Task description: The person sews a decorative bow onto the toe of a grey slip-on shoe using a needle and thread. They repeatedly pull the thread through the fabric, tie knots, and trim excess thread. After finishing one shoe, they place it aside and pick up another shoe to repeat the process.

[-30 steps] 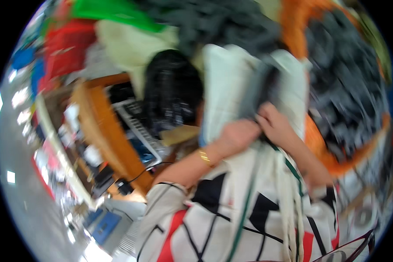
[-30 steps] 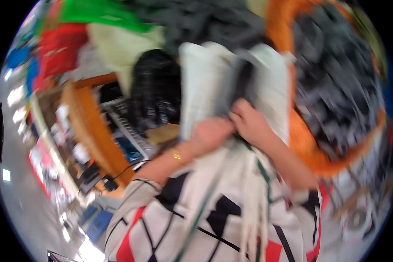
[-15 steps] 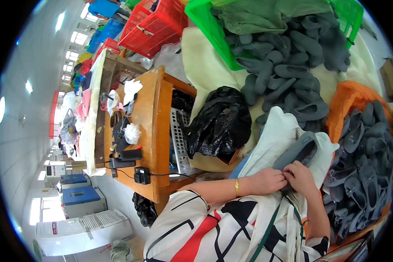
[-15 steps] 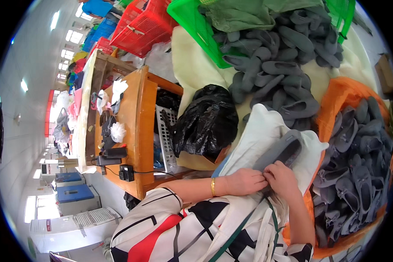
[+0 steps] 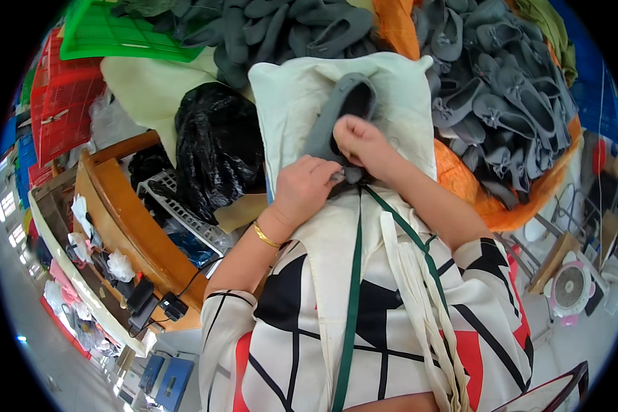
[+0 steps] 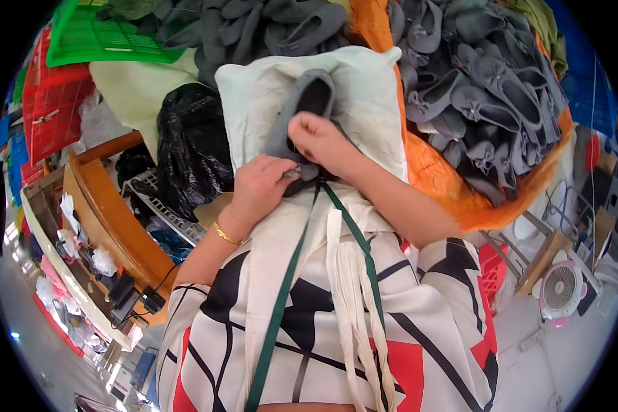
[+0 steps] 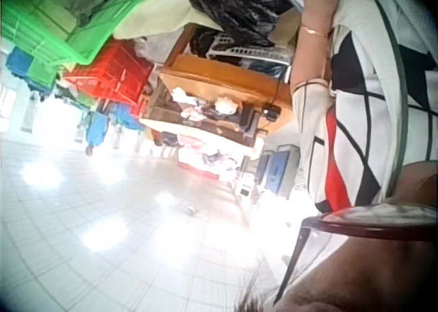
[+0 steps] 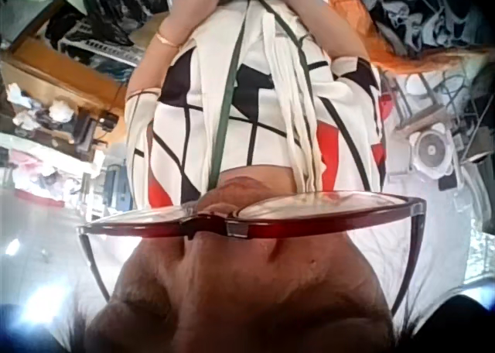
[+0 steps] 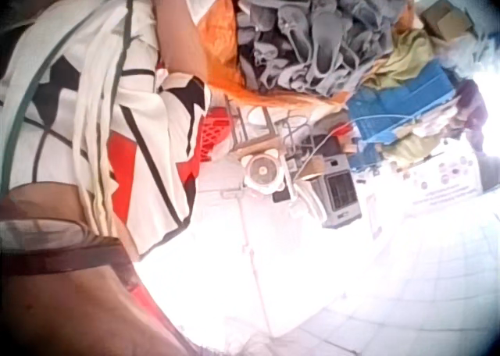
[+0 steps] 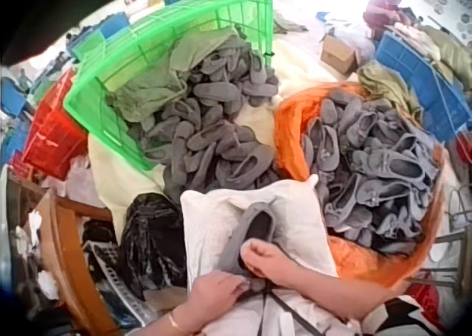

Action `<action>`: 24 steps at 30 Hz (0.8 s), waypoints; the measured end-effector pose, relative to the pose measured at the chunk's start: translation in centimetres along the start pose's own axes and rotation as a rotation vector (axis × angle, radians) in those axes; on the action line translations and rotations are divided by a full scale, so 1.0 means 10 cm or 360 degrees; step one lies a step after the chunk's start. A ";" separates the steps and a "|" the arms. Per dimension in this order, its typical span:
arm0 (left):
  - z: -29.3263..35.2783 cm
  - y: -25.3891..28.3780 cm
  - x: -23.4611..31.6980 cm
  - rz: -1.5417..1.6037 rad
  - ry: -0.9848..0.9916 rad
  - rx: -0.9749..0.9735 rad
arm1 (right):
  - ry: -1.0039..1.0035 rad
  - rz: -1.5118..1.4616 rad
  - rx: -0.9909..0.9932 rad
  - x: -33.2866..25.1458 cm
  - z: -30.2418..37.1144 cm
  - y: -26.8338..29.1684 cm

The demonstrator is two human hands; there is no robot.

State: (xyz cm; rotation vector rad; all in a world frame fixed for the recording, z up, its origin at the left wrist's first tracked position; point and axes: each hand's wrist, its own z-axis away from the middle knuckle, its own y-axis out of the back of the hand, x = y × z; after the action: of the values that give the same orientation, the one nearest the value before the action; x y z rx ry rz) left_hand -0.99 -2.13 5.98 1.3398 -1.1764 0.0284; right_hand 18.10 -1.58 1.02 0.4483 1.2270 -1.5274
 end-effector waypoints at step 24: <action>0.00 0.01 -0.02 0.0345 0.0334 -0.0152 | 0.0794 0.0150 0.0850 -0.74 0.34 0.53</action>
State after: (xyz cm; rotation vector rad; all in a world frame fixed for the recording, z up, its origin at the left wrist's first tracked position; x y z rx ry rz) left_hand -1.19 -2.00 5.91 1.0927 -1.1246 0.2600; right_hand 26.48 -0.32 5.85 1.2810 1.1253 -1.7117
